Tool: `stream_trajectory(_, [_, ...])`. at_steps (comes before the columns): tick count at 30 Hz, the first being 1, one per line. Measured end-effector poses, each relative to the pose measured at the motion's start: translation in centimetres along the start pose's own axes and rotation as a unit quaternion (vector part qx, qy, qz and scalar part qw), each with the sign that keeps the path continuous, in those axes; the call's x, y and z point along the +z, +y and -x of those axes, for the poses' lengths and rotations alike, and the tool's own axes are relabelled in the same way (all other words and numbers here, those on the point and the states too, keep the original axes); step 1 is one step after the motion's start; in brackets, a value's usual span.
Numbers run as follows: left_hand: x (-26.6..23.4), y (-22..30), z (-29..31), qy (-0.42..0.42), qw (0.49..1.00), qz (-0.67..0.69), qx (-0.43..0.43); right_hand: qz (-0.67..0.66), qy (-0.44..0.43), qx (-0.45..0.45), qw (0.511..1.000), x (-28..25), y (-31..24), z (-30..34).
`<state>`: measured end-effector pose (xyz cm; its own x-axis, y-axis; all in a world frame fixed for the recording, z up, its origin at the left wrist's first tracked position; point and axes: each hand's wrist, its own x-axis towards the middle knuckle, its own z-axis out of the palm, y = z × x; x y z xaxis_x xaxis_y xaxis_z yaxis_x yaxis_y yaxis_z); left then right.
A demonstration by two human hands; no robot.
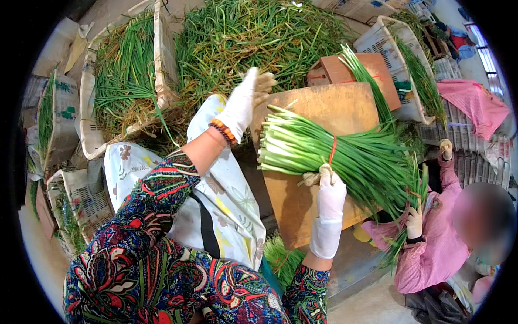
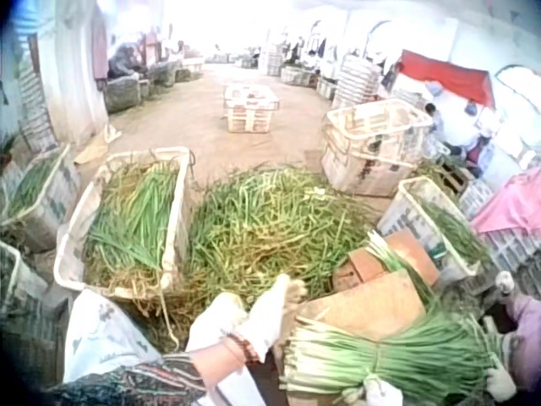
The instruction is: The person picks individual stalks of green vegetables from a crate, cleans the root ends by hand, and gathers them into a bunch that is then tied with rubber bands.
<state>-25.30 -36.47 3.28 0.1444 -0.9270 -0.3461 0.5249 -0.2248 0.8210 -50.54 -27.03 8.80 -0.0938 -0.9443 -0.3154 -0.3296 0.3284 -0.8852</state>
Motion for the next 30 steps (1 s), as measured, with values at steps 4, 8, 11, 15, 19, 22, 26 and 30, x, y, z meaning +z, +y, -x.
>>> stream_trajectory(4, [-0.8,-2.0,2.6,0.026,0.993,-0.058,0.099,0.369,0.141,-0.241,0.887,1.4,-1.0,1.3])
stream_trajectory(8, [2.0,-1.8,3.2,-0.119,0.928,-0.337,0.102,0.17,0.166,-0.204,0.95,2.0,-0.8,0.9])
stream_trajectory(11, [3.7,4.2,5.3,-0.134,0.8,-0.522,0.263,-0.011,0.148,-0.219,0.964,1.5,-0.1,0.3])
stream_trajectory(15, [6.8,3.1,8.1,-0.299,0.517,-0.752,0.28,-0.232,0.011,-0.092,0.968,2.0,-1.8,-0.4])
stream_trajectory(19, [8.5,5.4,5.2,-0.437,0.575,-0.681,0.119,-0.232,-0.002,-0.167,0.958,1.0,-3.8,-0.3])
stream_trajectory(22, [9.2,7.0,4.9,-0.446,0.584,-0.673,0.088,-0.078,0.042,-0.254,0.963,0.9,-5.4,-2.2])
stream_trajectory(26, [11.3,5.1,7.9,-0.334,0.53,-0.769,0.129,0.05,0.1,-0.268,0.957,0.6,-2.2,-6.4])
stream_trajectory(30, [12.7,-1.7,7.8,-0.162,0.532,-0.798,0.232,0.342,0.196,-0.442,0.806,0.4,-1.8,-7.5])
